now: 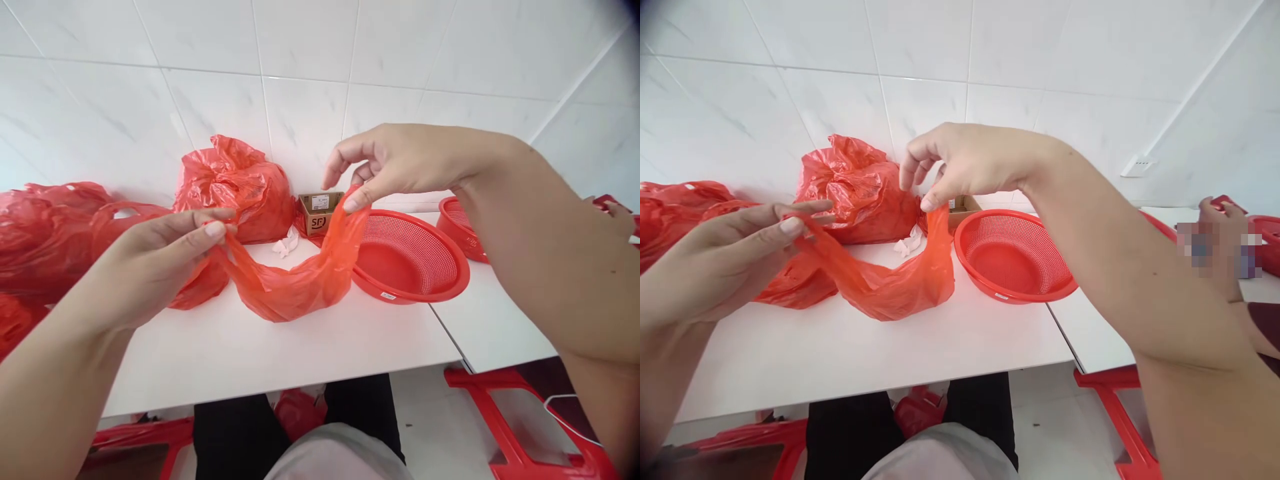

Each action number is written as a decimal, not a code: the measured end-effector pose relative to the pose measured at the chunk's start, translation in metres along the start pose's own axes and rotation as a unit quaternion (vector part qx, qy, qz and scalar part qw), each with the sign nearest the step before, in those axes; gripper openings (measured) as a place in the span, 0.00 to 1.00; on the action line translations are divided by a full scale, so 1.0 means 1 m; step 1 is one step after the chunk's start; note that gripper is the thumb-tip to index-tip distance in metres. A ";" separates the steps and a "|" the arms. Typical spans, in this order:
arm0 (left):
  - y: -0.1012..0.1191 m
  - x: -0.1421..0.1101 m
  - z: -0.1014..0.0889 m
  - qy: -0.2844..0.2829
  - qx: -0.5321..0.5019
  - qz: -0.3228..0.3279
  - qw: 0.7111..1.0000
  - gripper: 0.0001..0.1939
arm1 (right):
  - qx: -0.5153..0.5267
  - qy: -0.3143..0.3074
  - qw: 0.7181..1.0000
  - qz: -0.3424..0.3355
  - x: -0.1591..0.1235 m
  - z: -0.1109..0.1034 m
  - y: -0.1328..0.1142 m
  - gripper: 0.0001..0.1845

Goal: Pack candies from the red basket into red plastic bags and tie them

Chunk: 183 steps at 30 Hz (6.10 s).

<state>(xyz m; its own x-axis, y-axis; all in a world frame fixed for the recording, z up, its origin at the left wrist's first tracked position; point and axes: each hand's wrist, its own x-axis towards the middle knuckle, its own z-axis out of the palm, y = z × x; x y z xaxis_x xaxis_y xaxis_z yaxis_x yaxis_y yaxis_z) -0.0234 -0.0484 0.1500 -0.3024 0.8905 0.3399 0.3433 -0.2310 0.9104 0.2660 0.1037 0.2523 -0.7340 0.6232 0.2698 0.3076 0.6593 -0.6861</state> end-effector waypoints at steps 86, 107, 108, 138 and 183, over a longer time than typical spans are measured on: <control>-0.177 -0.049 0.106 0.038 0.301 0.099 0.948 0.21 | 0.090 0.225 0.963 0.115 -0.081 0.264 0.157 0.05; -0.203 -0.028 0.123 -0.022 0.336 0.051 0.940 0.15 | -0.187 0.071 0.975 0.101 -0.062 0.295 0.180 0.28; -0.205 -0.028 0.123 -0.025 0.332 0.041 0.942 0.15 | -0.190 0.067 0.974 0.102 -0.062 0.295 0.180 0.28; -0.139 -0.081 0.086 -0.003 -0.118 -0.086 0.989 0.12 | 0.518 0.071 0.818 0.240 0.035 0.249 0.141 0.13; -0.151 -0.054 0.118 -0.059 0.186 0.039 0.980 0.14 | 0.542 -0.015 0.836 0.080 -0.005 0.176 0.055 0.13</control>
<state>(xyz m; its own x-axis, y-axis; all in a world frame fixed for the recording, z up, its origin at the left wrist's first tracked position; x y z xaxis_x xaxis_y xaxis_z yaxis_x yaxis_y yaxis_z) 0.0459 -0.0156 -0.0341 -0.1653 0.9196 0.3564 0.6690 -0.1610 0.7256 0.1803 0.0626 0.0940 -0.7564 0.6447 0.1108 -0.3153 -0.2110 -0.9252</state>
